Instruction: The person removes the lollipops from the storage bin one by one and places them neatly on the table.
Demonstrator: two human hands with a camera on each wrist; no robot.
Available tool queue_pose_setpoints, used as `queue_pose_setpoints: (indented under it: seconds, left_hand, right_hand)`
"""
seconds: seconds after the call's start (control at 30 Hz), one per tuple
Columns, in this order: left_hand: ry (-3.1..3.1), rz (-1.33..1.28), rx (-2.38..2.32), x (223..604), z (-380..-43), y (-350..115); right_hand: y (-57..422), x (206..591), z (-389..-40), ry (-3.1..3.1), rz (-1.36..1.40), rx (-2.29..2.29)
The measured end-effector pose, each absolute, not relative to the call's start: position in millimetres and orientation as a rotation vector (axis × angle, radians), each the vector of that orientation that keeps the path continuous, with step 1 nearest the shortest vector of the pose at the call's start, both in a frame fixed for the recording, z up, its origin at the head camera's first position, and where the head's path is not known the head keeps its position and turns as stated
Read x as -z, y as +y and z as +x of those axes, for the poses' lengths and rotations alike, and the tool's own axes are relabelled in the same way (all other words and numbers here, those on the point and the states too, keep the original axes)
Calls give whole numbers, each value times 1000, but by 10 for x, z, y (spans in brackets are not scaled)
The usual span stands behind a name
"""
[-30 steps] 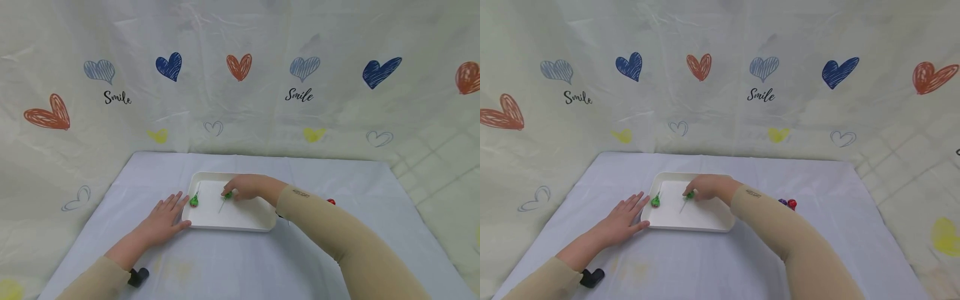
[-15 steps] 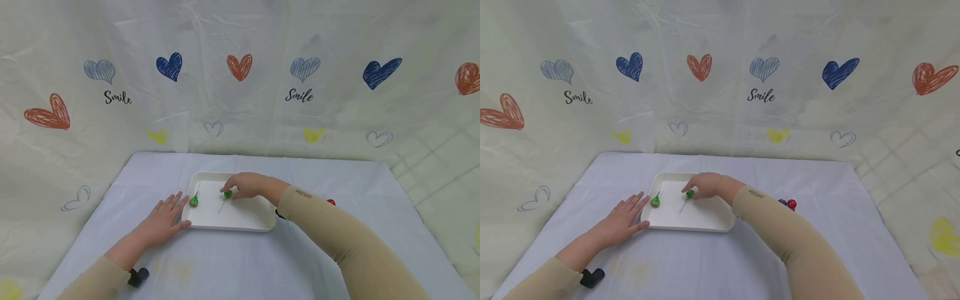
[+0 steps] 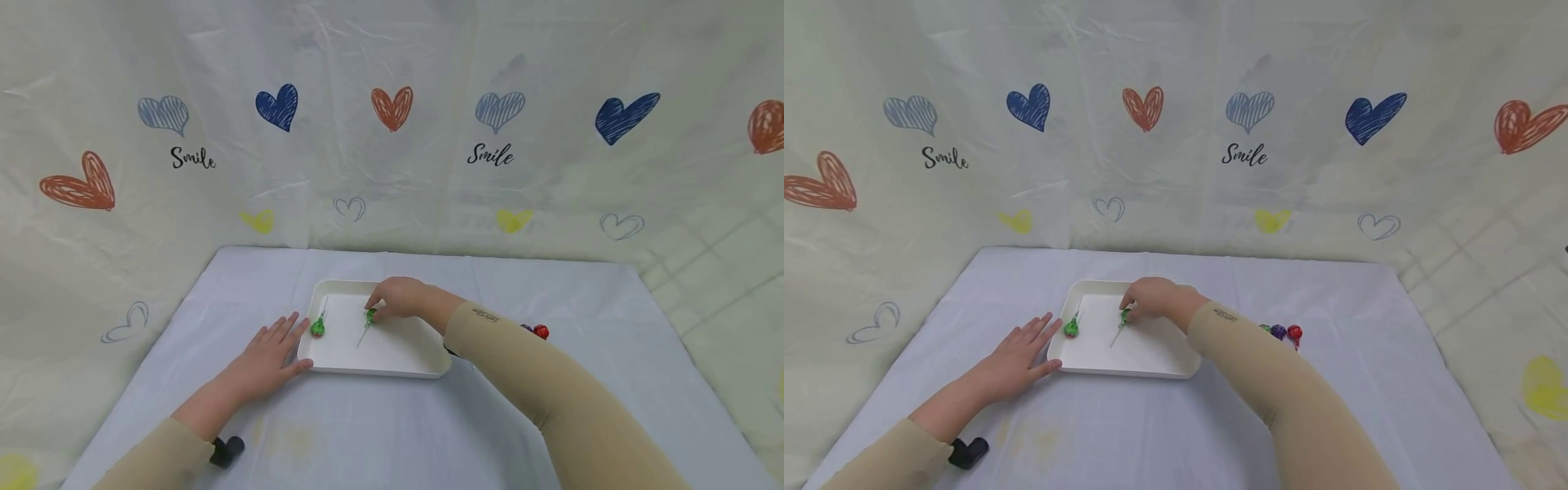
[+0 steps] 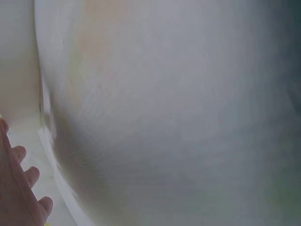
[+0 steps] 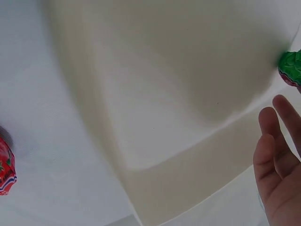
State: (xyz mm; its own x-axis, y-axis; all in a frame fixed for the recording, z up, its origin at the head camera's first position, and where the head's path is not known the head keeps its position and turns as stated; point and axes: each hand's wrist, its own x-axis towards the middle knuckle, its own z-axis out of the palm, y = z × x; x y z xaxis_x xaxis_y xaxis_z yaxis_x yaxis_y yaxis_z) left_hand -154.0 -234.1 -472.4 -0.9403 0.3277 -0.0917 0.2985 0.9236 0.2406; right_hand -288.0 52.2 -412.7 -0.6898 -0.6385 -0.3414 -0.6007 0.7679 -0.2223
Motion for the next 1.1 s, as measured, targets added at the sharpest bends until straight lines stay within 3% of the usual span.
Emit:
queue_pose_setpoints:
  seconds: [1.1]
  left_hand:
    - [2972, 519, -369, 4664, -1523, -2320]
  right_hand:
    - [614, 4061, -2892, 2458, -905, 233]
